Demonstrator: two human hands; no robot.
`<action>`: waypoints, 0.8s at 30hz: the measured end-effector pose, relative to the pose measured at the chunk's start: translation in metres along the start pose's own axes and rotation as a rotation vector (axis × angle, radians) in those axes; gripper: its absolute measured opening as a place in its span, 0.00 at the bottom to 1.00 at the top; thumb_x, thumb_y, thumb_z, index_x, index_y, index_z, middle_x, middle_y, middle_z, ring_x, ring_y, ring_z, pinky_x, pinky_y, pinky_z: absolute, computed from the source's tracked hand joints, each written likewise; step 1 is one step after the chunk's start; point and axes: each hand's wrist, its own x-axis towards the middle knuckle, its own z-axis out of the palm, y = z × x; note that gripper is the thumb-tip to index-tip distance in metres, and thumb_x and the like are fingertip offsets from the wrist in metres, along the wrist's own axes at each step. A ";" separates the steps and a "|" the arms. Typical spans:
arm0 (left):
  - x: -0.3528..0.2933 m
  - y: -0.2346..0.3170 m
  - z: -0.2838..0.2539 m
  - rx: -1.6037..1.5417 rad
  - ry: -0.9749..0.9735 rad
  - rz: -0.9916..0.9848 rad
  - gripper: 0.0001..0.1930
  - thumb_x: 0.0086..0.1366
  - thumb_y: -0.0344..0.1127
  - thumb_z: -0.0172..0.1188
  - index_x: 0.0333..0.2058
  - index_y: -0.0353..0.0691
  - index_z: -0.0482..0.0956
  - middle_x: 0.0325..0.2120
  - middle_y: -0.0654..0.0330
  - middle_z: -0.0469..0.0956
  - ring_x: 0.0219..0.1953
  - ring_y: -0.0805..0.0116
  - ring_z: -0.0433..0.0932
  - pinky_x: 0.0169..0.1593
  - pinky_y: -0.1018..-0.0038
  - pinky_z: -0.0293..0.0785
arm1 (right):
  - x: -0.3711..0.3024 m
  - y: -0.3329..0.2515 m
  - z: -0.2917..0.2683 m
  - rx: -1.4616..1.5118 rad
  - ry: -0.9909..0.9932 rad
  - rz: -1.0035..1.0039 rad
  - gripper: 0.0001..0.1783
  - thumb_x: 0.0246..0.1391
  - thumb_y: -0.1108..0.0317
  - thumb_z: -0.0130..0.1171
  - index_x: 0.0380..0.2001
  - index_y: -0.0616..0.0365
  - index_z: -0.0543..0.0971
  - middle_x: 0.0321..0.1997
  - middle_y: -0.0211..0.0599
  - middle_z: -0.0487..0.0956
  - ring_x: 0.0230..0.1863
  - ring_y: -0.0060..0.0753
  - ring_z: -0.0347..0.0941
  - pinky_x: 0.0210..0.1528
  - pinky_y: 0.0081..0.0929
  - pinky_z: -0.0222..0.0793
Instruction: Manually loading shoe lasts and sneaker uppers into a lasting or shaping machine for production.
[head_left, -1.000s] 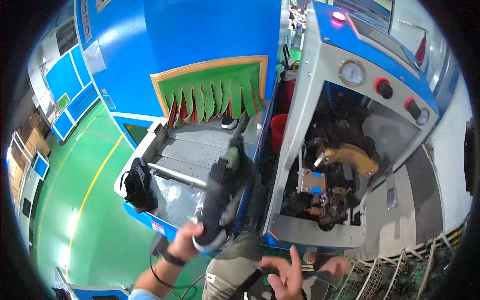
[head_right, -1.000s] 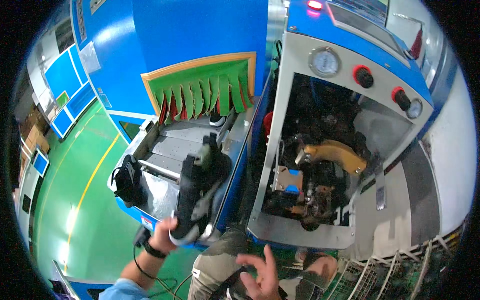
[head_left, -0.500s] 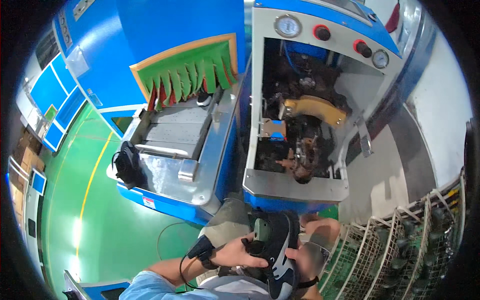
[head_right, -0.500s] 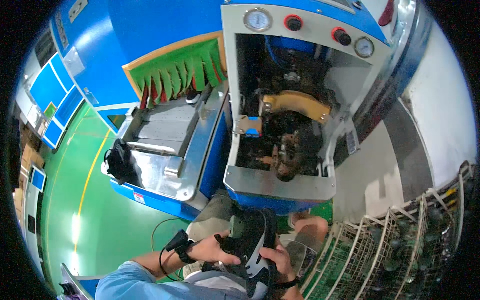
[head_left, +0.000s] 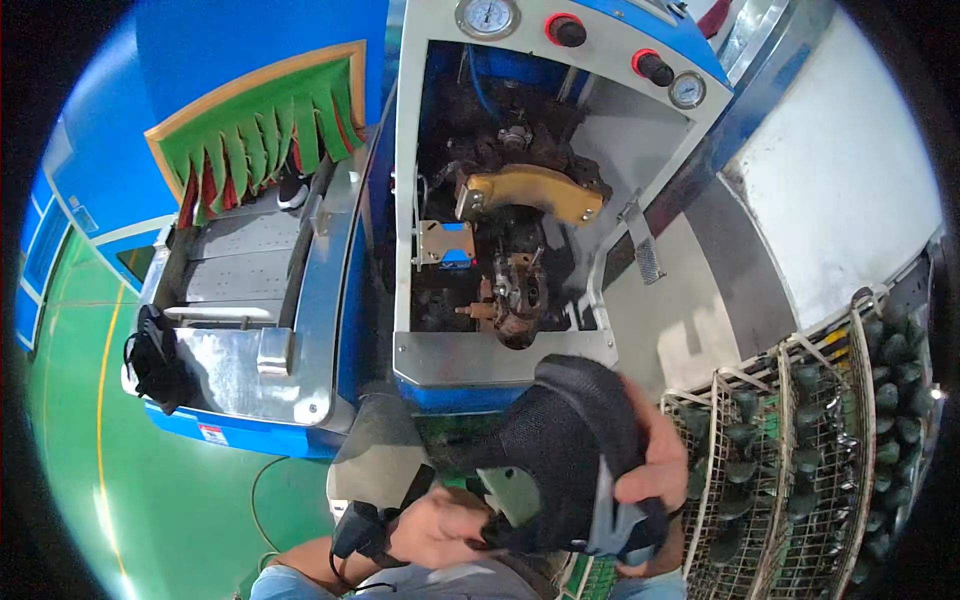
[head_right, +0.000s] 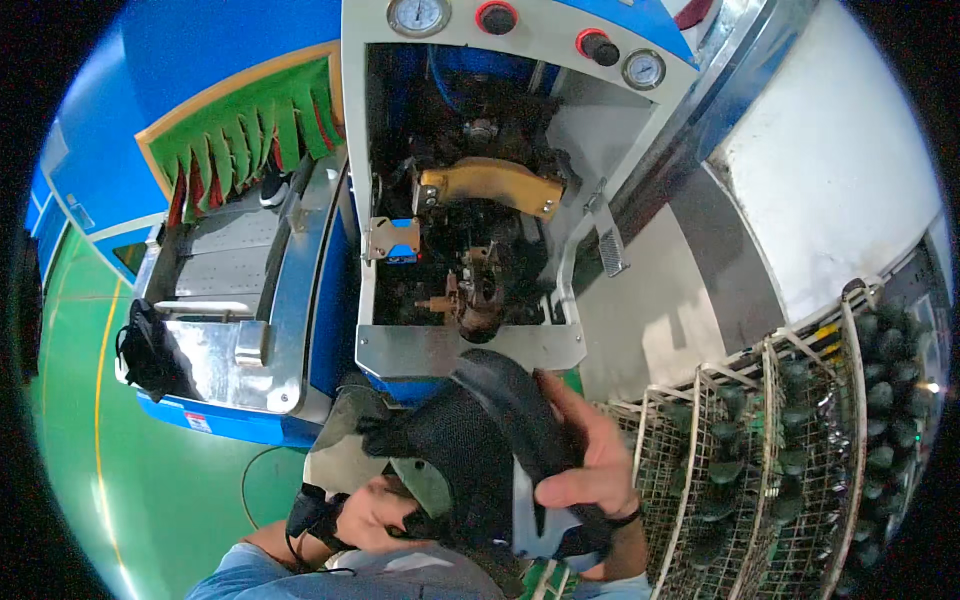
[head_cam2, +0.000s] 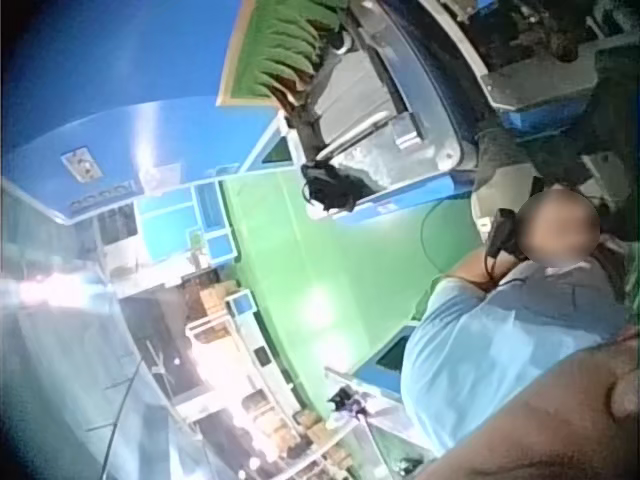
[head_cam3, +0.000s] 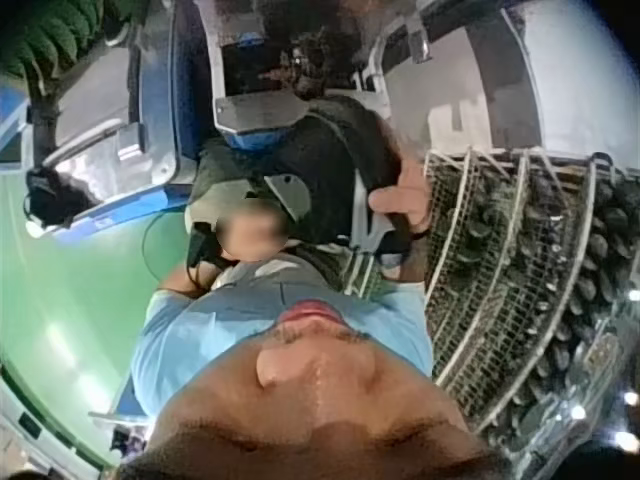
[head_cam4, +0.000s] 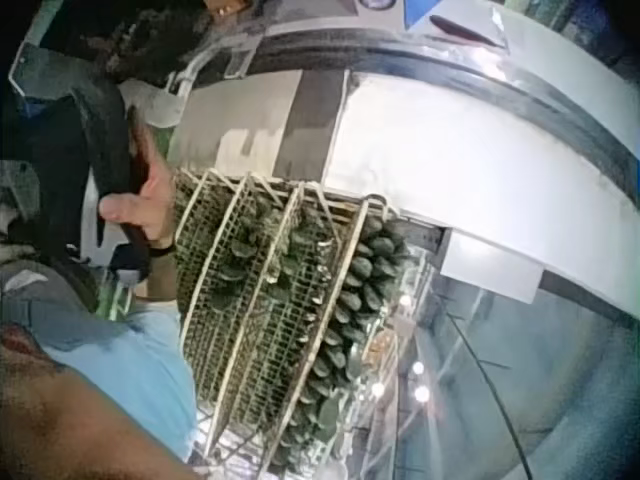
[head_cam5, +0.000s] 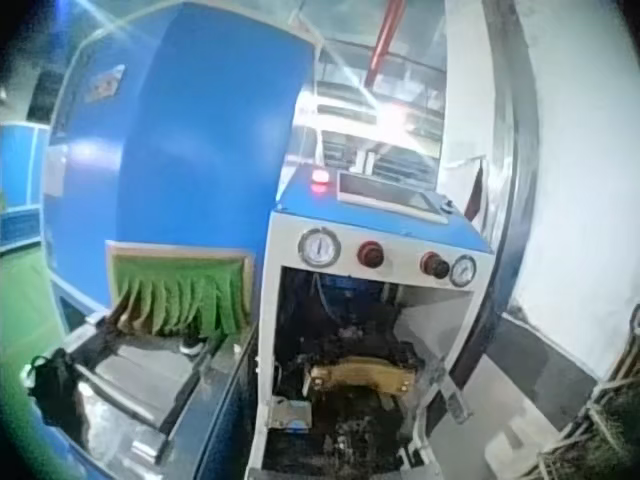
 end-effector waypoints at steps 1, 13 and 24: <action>0.003 0.011 -0.005 -0.026 0.024 -0.014 0.14 0.59 0.34 0.68 0.19 0.35 0.77 0.13 0.62 0.66 0.16 0.63 0.69 0.23 0.67 0.63 | 0.007 -0.022 0.010 -0.027 -0.005 0.046 0.59 0.27 0.73 0.71 0.68 0.73 0.59 0.69 0.51 0.68 0.69 0.42 0.65 0.73 0.34 0.54; 0.084 -0.035 -0.049 -0.501 0.416 -0.473 0.11 0.69 0.35 0.59 0.27 0.37 0.78 0.17 0.70 0.71 0.20 0.83 0.65 0.23 0.80 0.61 | 0.143 -0.063 0.039 -1.101 0.108 -0.229 0.42 0.44 0.78 0.68 0.66 0.65 0.68 0.57 0.44 0.78 0.53 0.24 0.74 0.55 0.23 0.69; 0.104 -0.075 -0.057 -0.738 0.532 -0.495 0.14 0.73 0.43 0.56 0.35 0.37 0.80 0.20 0.69 0.73 0.20 0.80 0.69 0.24 0.79 0.64 | 0.213 -0.042 0.022 -1.655 0.029 -0.191 0.44 0.41 0.59 0.69 0.67 0.44 0.70 0.37 0.58 0.76 0.37 0.51 0.78 0.44 0.36 0.71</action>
